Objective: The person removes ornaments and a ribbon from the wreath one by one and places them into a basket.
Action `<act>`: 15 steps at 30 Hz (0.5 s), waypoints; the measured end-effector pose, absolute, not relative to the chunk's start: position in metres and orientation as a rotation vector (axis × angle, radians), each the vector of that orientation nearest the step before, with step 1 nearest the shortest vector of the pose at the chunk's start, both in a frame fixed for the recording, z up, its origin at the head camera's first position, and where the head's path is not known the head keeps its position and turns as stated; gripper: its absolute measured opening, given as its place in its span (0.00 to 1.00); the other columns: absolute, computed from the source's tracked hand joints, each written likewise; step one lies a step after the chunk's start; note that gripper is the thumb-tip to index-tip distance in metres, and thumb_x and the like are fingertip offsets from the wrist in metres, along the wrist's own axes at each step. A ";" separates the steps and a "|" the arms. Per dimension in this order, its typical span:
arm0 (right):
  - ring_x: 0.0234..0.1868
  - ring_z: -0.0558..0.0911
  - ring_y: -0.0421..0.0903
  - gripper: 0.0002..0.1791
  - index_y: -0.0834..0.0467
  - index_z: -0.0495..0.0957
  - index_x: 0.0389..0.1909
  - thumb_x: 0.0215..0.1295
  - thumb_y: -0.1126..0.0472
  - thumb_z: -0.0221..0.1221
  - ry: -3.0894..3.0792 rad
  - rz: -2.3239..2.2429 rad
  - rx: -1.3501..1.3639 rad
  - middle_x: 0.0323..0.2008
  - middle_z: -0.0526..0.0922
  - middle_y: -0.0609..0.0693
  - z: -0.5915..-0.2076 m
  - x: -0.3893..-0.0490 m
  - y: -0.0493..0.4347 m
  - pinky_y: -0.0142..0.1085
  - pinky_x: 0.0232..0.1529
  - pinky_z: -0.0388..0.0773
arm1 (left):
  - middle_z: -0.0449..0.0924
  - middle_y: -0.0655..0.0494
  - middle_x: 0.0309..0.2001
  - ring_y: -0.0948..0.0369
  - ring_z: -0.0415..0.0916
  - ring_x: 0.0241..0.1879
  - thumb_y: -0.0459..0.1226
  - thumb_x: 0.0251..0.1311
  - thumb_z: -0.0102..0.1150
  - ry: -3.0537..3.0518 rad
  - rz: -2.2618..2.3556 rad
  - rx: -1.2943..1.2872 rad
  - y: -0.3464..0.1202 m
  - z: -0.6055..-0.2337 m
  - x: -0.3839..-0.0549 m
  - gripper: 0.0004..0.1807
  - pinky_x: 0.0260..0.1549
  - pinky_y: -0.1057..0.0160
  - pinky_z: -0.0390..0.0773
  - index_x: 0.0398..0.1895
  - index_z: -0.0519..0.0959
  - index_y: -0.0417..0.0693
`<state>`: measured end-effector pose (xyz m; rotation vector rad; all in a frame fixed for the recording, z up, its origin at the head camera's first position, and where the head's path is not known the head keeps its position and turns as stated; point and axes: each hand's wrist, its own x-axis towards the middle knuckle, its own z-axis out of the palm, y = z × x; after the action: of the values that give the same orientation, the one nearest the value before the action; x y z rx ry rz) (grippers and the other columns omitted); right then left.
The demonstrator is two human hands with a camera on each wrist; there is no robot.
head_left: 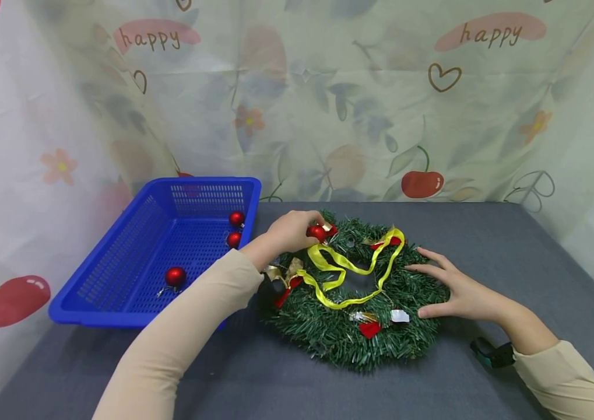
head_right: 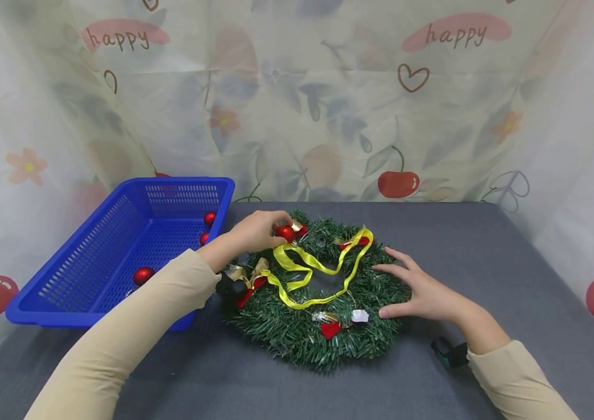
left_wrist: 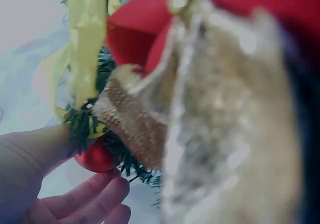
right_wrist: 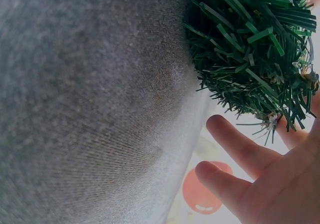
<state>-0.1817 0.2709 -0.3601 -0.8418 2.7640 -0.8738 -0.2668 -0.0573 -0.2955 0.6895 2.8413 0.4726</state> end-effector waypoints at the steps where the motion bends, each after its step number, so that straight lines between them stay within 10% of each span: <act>1: 0.67 0.51 0.72 0.40 0.56 0.64 0.64 0.51 0.50 0.67 2.764 -0.874 -0.841 0.71 0.43 0.65 -0.360 -0.182 0.271 0.68 0.50 0.63 | 0.79 0.49 0.50 0.56 0.77 0.42 0.39 0.61 0.58 2.851 0.483 0.685 -0.058 -0.294 -0.266 0.22 0.39 0.61 0.76 0.59 0.71 0.52; 15: 0.67 0.52 0.71 0.39 0.55 0.64 0.64 0.51 0.50 0.67 2.758 -0.885 -0.841 0.71 0.43 0.65 -0.361 -0.182 0.271 0.68 0.50 0.63 | 0.81 0.51 0.47 0.58 0.80 0.36 0.42 0.59 0.60 2.894 0.680 0.644 -0.072 -0.279 -0.258 0.20 0.31 0.64 0.76 0.55 0.74 0.56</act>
<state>-0.1820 0.2712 -0.3606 -0.8408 2.7576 -0.8848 -0.2583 -0.0725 -0.2790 0.6443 2.8936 0.6797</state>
